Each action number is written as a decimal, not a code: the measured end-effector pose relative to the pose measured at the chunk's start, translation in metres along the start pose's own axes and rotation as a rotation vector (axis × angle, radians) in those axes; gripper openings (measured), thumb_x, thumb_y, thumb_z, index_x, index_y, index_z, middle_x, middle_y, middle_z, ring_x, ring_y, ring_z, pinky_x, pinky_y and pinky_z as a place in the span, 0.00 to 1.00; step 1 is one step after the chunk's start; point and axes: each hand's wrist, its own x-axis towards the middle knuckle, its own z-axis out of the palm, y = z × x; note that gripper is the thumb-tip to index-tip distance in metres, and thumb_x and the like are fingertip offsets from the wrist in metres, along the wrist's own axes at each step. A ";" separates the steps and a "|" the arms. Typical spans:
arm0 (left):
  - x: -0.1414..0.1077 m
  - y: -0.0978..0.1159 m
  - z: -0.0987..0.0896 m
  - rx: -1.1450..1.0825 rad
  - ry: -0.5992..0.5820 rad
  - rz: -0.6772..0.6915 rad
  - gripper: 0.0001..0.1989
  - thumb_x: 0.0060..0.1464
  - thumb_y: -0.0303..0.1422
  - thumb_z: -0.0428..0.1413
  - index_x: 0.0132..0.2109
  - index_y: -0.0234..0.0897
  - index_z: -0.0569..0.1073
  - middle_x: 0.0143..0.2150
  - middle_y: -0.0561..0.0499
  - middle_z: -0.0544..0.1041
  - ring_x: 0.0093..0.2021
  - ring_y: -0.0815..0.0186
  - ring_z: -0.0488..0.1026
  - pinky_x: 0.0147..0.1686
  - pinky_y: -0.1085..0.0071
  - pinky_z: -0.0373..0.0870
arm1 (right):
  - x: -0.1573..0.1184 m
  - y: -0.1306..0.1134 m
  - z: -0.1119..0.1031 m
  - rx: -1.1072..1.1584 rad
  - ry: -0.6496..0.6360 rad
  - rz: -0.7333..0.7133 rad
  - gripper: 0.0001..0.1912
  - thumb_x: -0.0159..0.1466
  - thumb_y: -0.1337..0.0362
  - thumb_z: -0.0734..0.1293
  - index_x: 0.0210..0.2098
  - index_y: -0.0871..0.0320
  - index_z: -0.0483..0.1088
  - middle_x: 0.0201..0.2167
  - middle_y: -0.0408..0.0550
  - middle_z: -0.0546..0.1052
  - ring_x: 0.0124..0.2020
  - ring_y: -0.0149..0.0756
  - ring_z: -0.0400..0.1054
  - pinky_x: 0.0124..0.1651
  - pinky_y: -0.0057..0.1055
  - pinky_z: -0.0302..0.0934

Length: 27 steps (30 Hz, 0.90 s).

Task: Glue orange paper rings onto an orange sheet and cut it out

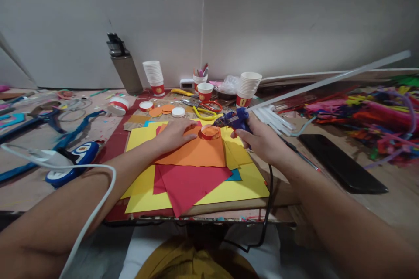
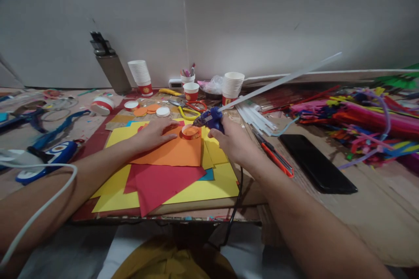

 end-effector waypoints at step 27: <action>-0.007 -0.130 -0.056 0.187 0.487 -0.679 0.10 0.52 0.31 0.55 0.41 0.36 0.76 0.45 0.43 0.77 0.50 0.55 0.70 0.52 0.62 0.65 | 0.010 0.018 0.013 0.537 -0.002 0.188 0.08 0.62 0.60 0.64 0.38 0.58 0.68 0.21 0.44 0.70 0.23 0.31 0.62 0.28 0.28 0.60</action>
